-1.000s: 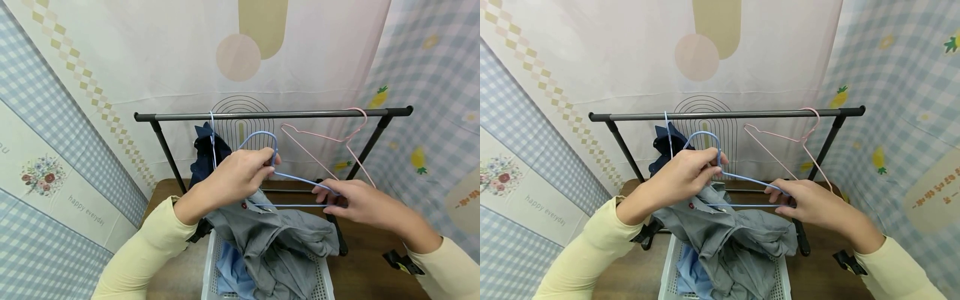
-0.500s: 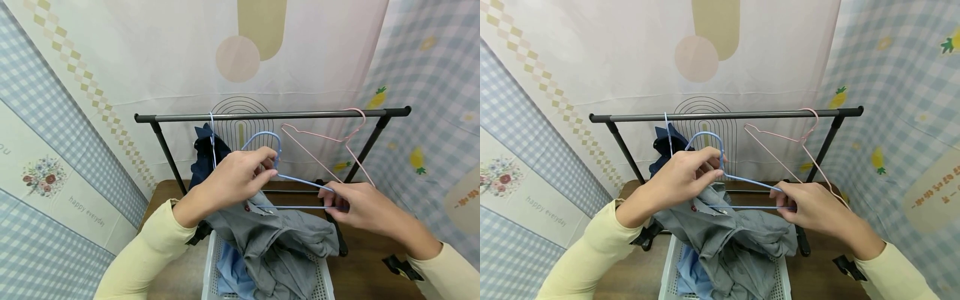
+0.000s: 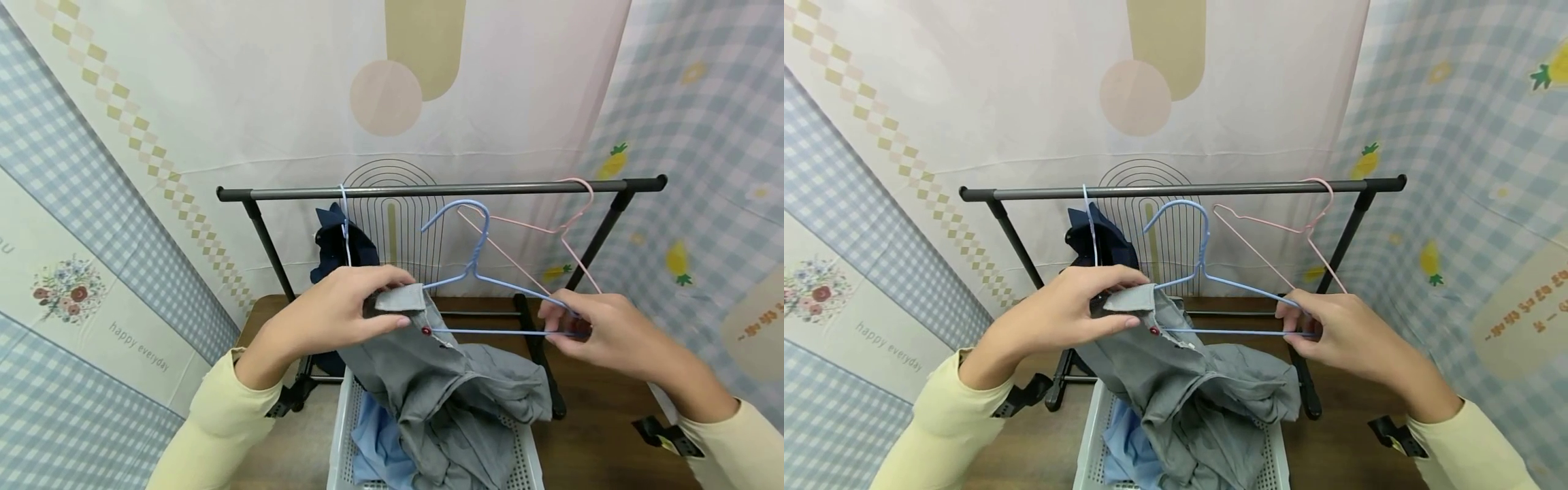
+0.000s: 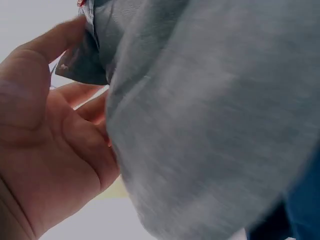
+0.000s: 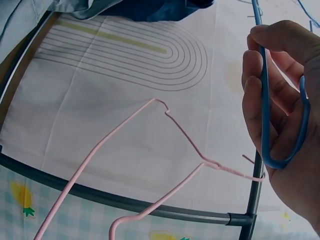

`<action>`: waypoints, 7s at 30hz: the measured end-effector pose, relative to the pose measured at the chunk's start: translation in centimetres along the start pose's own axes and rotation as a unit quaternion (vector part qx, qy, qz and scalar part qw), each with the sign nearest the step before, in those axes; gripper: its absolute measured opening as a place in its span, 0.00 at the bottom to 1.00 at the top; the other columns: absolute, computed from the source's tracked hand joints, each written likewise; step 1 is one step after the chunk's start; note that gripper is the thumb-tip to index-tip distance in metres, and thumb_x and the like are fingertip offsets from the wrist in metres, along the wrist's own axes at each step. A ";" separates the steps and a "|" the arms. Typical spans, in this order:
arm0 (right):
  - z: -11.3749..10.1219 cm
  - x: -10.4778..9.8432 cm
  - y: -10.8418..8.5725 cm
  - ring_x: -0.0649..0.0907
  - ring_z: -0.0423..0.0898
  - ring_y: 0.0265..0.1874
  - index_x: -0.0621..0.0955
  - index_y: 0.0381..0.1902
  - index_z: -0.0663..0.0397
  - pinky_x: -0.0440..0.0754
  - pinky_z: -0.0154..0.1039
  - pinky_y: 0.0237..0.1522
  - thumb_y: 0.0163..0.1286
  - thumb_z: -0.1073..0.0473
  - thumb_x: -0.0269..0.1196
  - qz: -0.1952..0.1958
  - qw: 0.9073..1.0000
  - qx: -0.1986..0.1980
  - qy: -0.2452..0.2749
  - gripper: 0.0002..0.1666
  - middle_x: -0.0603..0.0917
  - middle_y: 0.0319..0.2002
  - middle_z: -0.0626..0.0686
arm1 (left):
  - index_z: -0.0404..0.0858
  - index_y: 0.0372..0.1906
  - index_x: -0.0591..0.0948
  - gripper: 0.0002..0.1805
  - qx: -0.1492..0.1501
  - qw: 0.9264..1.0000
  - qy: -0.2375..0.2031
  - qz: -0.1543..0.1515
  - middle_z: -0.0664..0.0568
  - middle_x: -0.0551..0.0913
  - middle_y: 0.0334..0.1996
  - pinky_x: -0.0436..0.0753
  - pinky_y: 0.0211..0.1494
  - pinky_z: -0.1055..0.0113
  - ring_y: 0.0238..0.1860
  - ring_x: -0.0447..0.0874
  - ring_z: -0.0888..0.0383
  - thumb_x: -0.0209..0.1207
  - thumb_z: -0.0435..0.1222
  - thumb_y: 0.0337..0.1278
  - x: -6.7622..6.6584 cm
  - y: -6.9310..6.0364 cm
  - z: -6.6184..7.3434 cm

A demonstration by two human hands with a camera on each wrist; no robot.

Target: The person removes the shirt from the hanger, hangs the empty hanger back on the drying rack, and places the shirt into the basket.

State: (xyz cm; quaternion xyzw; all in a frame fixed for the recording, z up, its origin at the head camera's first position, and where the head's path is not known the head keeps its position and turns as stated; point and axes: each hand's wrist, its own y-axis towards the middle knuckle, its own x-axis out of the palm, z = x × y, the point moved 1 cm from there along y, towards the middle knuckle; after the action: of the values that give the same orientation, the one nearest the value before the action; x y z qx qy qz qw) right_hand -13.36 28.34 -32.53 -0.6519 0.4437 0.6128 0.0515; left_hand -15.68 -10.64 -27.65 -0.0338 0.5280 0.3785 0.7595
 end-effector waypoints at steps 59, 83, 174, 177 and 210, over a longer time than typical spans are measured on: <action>4.0 -6.5 -6.9 0.76 0.31 0.21 0.80 0.42 0.50 0.70 0.26 0.20 0.42 0.81 0.78 -0.030 0.987 0.156 -0.034 0.32 0.79 0.27 0.33 | 0.41 0.46 0.88 0.15 0.029 0.990 -0.065 0.121 0.56 0.91 0.43 0.84 0.44 0.76 0.42 0.87 0.66 0.65 0.21 0.60 5.1 -7.0 -1.4; 1.3 -1.5 -2.8 0.72 0.34 0.18 0.76 0.49 0.53 0.65 0.35 0.20 0.58 0.63 0.72 -0.006 0.955 0.236 -0.180 0.23 0.85 0.28 0.42 | 0.40 0.44 0.88 0.12 0.013 0.981 -0.121 0.150 0.54 0.90 0.42 0.76 0.29 0.78 0.29 0.76 0.68 0.61 0.22 0.65 7.1 -4.7 0.0; -0.5 19.3 -6.7 0.71 0.43 0.72 0.59 0.81 0.35 0.73 0.36 0.69 0.81 0.52 0.56 -0.348 0.845 0.168 0.370 0.36 0.67 0.77 0.50 | 0.43 0.39 0.77 0.24 -0.083 0.995 -0.050 -0.023 0.39 0.69 0.74 0.72 0.75 0.47 0.77 0.65 0.41 0.52 0.15 0.37 18.9 -4.8 -0.9; -0.3 19.1 -6.6 0.68 0.52 0.75 0.56 0.82 0.40 0.73 0.36 0.68 0.77 0.49 0.61 -0.372 0.831 0.190 0.368 0.42 0.63 0.79 0.57 | 0.45 0.39 0.76 0.20 -0.104 0.991 -0.032 -0.081 0.40 0.70 0.73 0.77 0.72 0.55 0.76 0.68 0.46 0.55 0.18 0.43 20.4 -5.0 -1.4; 4.1 19.6 3.0 0.69 0.63 0.74 0.55 0.83 0.48 0.74 0.63 0.67 0.77 0.54 0.64 -0.283 0.916 0.215 0.185 0.45 0.61 0.80 0.62 | 0.51 0.68 0.67 0.34 -0.173 0.892 0.055 -0.414 0.57 0.77 0.65 0.80 0.53 0.66 0.58 0.81 0.59 0.69 0.33 0.61 28.9 -4.2 -8.7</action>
State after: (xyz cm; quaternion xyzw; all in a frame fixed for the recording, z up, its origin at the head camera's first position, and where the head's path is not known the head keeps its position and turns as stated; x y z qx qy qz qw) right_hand -21.23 18.93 -48.60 -0.8254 0.3631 0.3303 0.2790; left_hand -15.34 -1.99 -56.91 -0.4012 0.4328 0.1123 0.7995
